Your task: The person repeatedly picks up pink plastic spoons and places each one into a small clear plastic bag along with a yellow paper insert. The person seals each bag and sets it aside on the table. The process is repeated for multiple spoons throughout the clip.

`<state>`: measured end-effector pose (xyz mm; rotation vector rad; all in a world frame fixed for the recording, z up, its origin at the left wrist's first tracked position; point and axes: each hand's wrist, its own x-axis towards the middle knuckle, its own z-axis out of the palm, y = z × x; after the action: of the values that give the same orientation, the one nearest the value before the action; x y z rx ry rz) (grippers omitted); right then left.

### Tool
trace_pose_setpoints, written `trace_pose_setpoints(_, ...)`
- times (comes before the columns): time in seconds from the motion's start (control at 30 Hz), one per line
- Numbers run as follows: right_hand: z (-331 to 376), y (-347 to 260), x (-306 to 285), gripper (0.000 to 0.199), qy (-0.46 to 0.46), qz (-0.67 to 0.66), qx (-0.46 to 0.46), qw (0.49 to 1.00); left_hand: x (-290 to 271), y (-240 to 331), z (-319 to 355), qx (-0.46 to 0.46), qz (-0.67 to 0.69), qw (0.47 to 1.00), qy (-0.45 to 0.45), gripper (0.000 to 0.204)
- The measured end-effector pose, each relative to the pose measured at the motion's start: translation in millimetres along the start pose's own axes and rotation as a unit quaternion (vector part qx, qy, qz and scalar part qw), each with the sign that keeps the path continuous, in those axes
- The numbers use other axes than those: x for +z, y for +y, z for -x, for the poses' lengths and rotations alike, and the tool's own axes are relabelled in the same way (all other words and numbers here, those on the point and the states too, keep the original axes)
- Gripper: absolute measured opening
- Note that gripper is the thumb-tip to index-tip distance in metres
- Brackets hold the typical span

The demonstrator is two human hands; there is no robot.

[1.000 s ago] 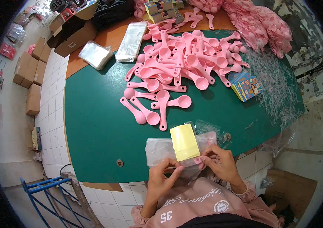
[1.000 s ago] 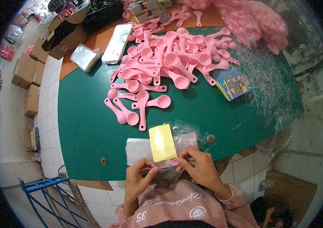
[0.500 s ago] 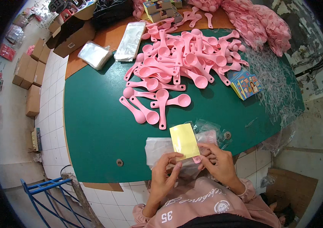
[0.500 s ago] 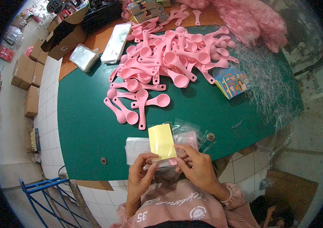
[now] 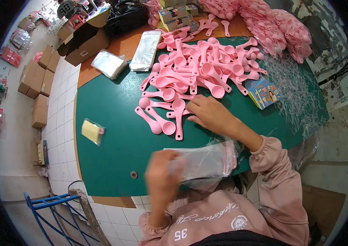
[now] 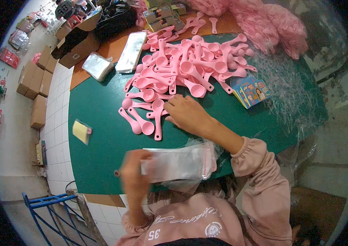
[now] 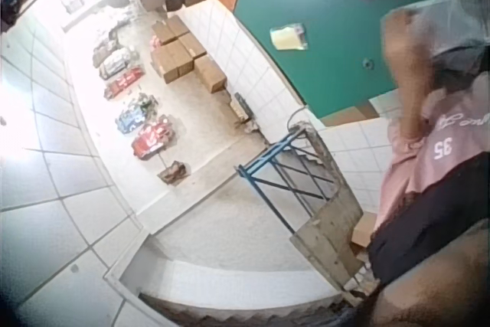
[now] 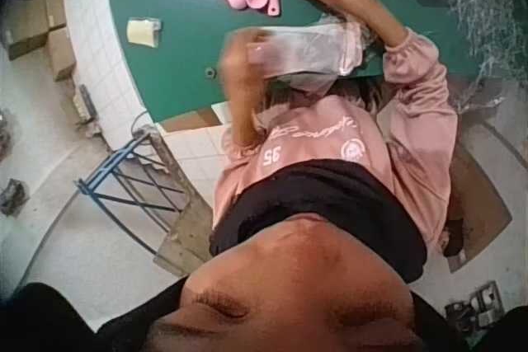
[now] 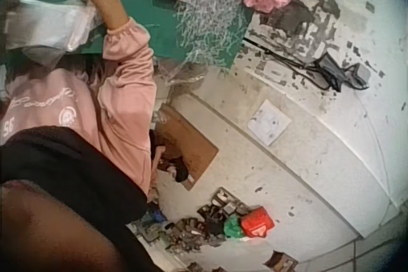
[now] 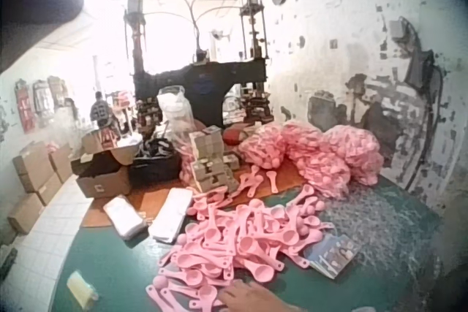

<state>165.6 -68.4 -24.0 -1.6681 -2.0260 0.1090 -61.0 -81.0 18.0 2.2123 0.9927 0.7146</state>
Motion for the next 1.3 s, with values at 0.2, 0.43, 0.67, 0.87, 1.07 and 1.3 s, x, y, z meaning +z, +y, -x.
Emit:
trace_pose_setpoints(0.2, 6, 5, -7, 0.026, -0.047, 0.046, 0.011, 0.998, 66, 22, -10, 0.075, -0.111, 0.985, -0.113, 0.040)
trace_pose_setpoints(0.43, 44, 2, -68, 0.025, 0.045, -0.331, 0.249, 0.909, 48, 0, -28, 0.095, -0.021, 0.985, -0.140, 0.035)
trace_pose_setpoints(0.67, 71, -21, -97, 0.022, 0.112, -0.455, 0.354, 0.810, 31, -3, -48, 0.004, 0.108, 0.973, -0.201, 0.063)
trace_pose_setpoints(0.87, 75, -38, -78, 0.018, 0.186, -0.362, 0.313, 0.858, 20, -15, -64, 0.003, 0.207, 0.941, -0.269, 0.040)
trace_pose_setpoints(1.07, 65, -57, -87, 0.020, 0.216, -0.266, 0.255, 0.904, 22, -20, -60, -0.095, 0.448, 0.848, -0.266, 0.010)
trace_pose_setpoints(1.3, 63, -67, -82, 0.024, 0.402, -0.360, 0.242, 0.806, 20, -6, -55, -0.158, 0.455, 0.837, -0.258, 0.009)
